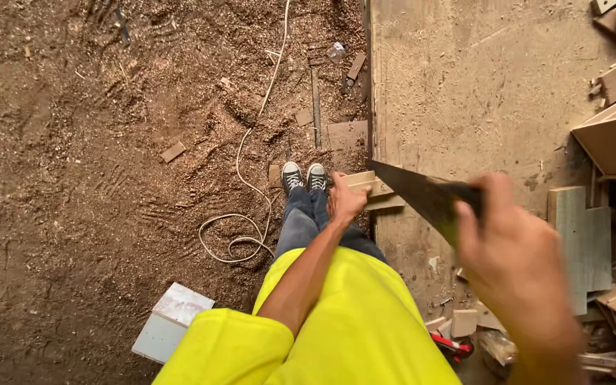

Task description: The person assembles small wooden boxes by hammering nails into pre-drilled holes and sawing off excess wood. They handle multiple small wooden pieces, using a hammer and a hand saw to complete the assembly.

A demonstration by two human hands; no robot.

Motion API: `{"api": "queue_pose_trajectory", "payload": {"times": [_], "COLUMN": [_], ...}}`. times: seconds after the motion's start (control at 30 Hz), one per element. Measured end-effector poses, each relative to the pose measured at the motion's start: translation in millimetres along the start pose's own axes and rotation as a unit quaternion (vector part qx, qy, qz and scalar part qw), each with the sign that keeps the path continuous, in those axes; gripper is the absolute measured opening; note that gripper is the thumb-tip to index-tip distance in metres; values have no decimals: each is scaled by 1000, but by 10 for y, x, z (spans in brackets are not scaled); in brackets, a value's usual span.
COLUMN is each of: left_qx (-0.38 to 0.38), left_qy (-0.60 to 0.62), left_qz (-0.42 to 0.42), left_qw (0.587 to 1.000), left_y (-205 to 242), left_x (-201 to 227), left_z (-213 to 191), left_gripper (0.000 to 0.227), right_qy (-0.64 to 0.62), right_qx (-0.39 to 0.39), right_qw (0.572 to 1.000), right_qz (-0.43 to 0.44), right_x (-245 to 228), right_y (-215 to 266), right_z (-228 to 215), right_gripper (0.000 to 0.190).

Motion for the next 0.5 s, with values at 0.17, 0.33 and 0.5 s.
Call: {"api": "queue_pose_trajectory", "payload": {"times": [0.17,0.33,0.5], "left_qx": [-5,8,-4], "left_qy": [3,-8,-14], "left_qz": [15,20,5], "left_qw": [1000,1000,1000], "left_y": [27,13,112], "left_x": [-46,-33,-93], "left_z": [29,-21,36], "left_gripper": [69,72,71], "right_qy": [6,-39,45], "right_qx": [-56,-71,-83], "right_qw": [998,997,995], "right_qz": [-13,4,24], "right_x": [-176,-4,177], "right_y": [-531,-488,28], "right_z": [1260,954,-20], "right_gripper": [26,26,26]}}
Point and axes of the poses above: each hand's wrist, its own y-axis away from the middle knuckle, its own z-axis out of the palm, x = y × z, the point moved 3 cm from there along -y, towards the middle knuckle, and after that the axes turned 13 degrees about y, right-handed, at the moved point
